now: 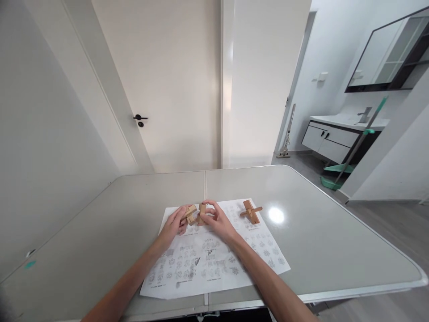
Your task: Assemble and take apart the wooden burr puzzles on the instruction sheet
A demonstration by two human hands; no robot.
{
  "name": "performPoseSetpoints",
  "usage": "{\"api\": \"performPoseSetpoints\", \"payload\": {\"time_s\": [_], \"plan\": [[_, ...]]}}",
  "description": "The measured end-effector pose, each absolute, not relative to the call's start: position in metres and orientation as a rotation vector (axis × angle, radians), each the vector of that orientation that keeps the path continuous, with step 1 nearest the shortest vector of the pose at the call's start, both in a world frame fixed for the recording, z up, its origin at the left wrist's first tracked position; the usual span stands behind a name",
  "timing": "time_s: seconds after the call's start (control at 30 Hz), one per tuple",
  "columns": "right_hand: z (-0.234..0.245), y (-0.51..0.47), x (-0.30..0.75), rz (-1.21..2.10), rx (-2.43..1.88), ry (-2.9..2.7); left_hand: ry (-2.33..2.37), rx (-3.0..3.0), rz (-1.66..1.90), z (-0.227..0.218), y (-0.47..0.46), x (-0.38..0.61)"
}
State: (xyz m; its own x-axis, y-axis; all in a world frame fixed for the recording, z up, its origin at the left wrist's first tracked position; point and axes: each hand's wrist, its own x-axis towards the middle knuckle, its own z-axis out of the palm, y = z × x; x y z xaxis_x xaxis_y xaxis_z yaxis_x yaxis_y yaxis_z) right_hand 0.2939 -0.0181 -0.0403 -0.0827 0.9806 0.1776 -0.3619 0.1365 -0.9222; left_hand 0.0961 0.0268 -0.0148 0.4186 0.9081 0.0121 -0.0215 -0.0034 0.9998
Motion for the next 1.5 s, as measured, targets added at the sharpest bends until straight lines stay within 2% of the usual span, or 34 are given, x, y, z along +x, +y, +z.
{"api": "performPoseSetpoints", "payload": {"time_s": [0.37, 0.7, 1.33, 1.5], "plan": [[-0.042, -0.015, 0.297, 1.380, -0.666, -0.840, 0.820, 1.474, 0.828, -0.023, 0.021, 0.099], [-0.033, -0.024, 0.294, 1.474, -0.720, -0.921, 0.864, 1.577, 1.017, -0.031, 0.015, 0.104], [-0.043, -0.016, 0.288, 1.299, -0.839, -0.899, 0.867, 1.820, 0.924, -0.019, 0.002, 0.106], [-0.044, -0.018, 0.285, 1.341, -0.812, -0.871, 0.931, 1.841, 1.013, -0.024, 0.005, 0.109]]}}
